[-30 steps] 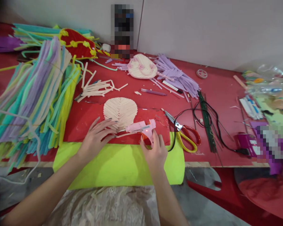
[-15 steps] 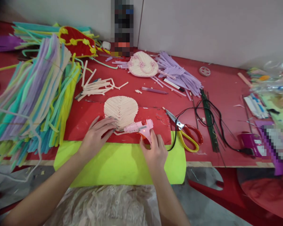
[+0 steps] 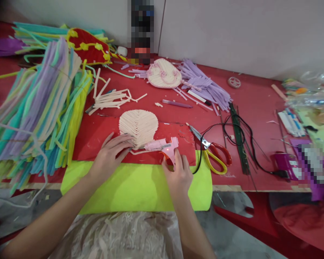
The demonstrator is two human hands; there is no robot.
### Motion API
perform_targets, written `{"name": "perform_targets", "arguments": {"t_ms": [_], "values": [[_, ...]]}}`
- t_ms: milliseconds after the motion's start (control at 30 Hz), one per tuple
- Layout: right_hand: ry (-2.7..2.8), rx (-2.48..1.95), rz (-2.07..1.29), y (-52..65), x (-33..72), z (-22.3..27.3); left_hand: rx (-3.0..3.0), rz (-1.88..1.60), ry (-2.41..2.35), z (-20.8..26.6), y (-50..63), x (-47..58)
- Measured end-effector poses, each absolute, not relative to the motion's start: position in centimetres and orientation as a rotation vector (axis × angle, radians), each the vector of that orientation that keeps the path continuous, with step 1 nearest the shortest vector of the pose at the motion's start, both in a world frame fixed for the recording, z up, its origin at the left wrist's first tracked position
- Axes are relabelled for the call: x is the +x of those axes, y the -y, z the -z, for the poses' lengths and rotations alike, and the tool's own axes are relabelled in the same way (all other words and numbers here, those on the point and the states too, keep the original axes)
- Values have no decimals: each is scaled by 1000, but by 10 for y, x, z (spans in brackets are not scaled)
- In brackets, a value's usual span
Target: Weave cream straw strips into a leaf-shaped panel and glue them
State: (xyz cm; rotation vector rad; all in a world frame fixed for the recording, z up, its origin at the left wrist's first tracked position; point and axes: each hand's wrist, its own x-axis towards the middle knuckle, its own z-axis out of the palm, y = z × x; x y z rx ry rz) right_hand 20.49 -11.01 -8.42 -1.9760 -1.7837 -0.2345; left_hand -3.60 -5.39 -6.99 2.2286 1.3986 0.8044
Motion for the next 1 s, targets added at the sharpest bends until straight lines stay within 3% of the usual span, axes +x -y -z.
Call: {"name": "perform_targets", "arguments": {"t_ms": [1000], "values": [[1602,-2047,345,116,210,92,2248,-809,-1391,72,54,-37]]}}
